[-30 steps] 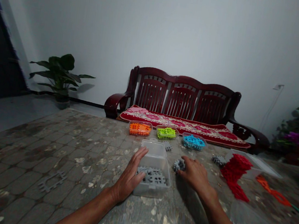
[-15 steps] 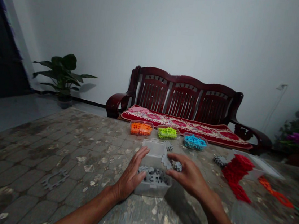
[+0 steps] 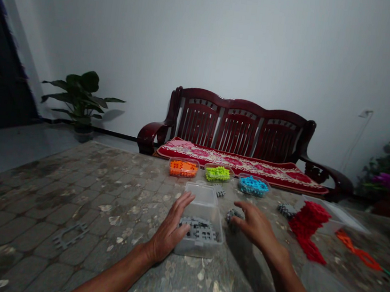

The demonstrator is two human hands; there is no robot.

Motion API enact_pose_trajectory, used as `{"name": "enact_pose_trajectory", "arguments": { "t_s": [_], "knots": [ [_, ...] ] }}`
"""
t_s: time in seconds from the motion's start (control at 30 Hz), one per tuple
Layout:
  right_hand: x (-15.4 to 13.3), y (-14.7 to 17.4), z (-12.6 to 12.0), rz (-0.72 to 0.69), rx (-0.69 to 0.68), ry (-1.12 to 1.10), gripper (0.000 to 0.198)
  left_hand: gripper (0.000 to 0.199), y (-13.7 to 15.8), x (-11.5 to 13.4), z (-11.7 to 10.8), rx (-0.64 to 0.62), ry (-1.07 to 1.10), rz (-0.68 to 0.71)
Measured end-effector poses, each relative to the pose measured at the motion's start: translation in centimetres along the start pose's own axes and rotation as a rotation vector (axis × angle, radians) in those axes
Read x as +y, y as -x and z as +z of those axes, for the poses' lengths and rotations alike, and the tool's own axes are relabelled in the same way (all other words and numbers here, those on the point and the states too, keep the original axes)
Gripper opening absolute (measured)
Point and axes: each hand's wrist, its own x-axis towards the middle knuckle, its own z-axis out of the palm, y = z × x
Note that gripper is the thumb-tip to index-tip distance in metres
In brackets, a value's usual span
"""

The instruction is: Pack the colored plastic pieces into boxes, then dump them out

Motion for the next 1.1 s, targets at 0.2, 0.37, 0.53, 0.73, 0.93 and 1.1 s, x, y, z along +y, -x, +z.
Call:
{"name": "enact_pose_trajectory", "arguments": {
  "t_s": [0.2,0.37,0.53,0.73,0.93,1.1],
  "knots": [
    [-0.20,-0.15,0.14,0.105,-0.156,0.197,0.057,0.060,-0.03,0.11,-0.07,0.000,-0.013,-0.006],
    [-0.48,-0.19,-0.04,0.117,-0.177,0.253,0.052,0.060,-0.04,0.08,-0.06,-0.008,-0.020,-0.005],
    [-0.27,-0.18,0.25,0.130,-0.166,0.294,0.054,0.061,-0.06,0.02,-0.05,-0.002,-0.020,-0.007],
    [0.03,-0.19,0.68,0.138,-0.149,0.301,0.058,0.062,-0.10,0.08,-0.09,-0.007,-0.020,-0.018],
    [-0.12,-0.16,0.45,0.131,-0.151,0.295,0.055,0.059,-0.11,0.10,-0.04,0.002,-0.012,0.003],
    [-0.06,-0.16,0.46,0.111,-0.157,0.292,0.057,0.061,-0.10,0.05,-0.10,-0.007,-0.008,0.001]
  ]
}}
